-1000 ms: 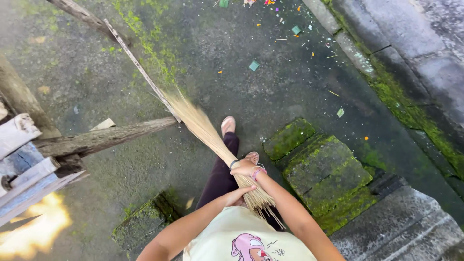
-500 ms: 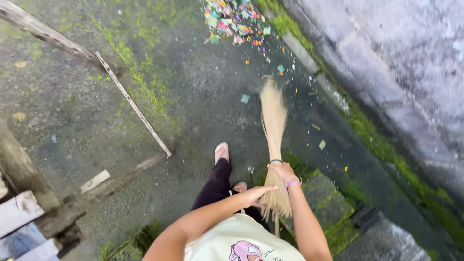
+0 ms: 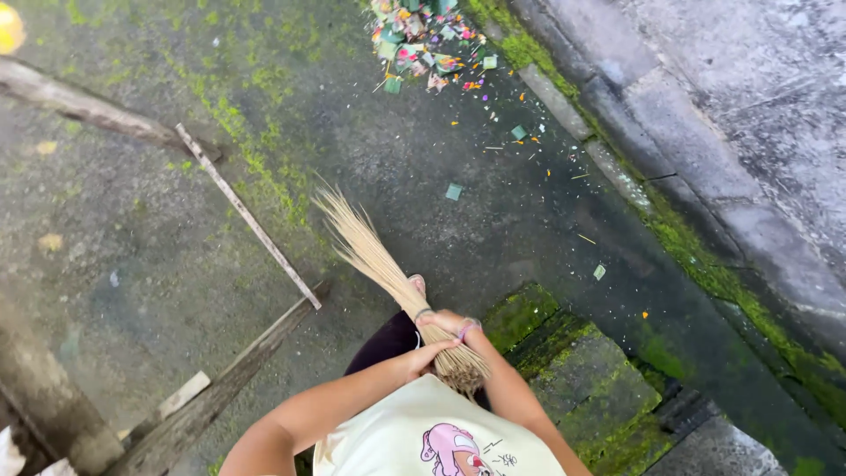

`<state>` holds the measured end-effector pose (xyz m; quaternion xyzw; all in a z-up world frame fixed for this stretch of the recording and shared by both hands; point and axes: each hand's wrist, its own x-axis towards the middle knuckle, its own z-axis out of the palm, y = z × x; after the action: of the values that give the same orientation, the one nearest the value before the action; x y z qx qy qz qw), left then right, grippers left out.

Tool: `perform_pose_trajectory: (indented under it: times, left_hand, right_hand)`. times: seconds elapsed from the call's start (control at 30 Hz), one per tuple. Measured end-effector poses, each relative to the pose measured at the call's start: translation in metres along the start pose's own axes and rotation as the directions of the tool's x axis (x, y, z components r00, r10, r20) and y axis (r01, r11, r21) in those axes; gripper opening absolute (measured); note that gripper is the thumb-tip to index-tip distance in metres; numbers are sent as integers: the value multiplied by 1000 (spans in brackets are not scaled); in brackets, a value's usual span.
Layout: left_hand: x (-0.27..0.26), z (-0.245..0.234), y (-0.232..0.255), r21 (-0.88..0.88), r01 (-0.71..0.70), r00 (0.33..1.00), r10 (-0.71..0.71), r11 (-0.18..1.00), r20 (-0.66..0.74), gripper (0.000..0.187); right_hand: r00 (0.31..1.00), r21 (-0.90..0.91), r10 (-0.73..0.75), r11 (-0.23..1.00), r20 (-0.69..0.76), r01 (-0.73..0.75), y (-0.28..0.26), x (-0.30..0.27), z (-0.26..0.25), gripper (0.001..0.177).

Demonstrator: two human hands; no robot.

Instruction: Sweeping leaves and debris off a stone courtyard floor with a broom made of sticks.

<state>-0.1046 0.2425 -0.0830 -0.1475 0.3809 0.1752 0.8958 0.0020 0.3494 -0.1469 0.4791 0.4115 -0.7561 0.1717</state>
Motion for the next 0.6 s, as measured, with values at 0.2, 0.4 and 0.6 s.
perform_pose_trajectory:
  times: [0.2,0.4,0.6]
  left_hand:
    - [54,16,10,224,-20,989,-13,974,146,71]
    - [83,65,22,421,69,997,-75,905,-3,69]
    - [39,90,16,380,42,992,-83,924,91,66]
  right_hand:
    - [975,568,183,819,-127,-79,65,-39,-36,62]
    - [845,478,148,868,-514,139,78,-68,-107,56]
    - [779,70,-121,976,-615,207,16,-128,-105,55]
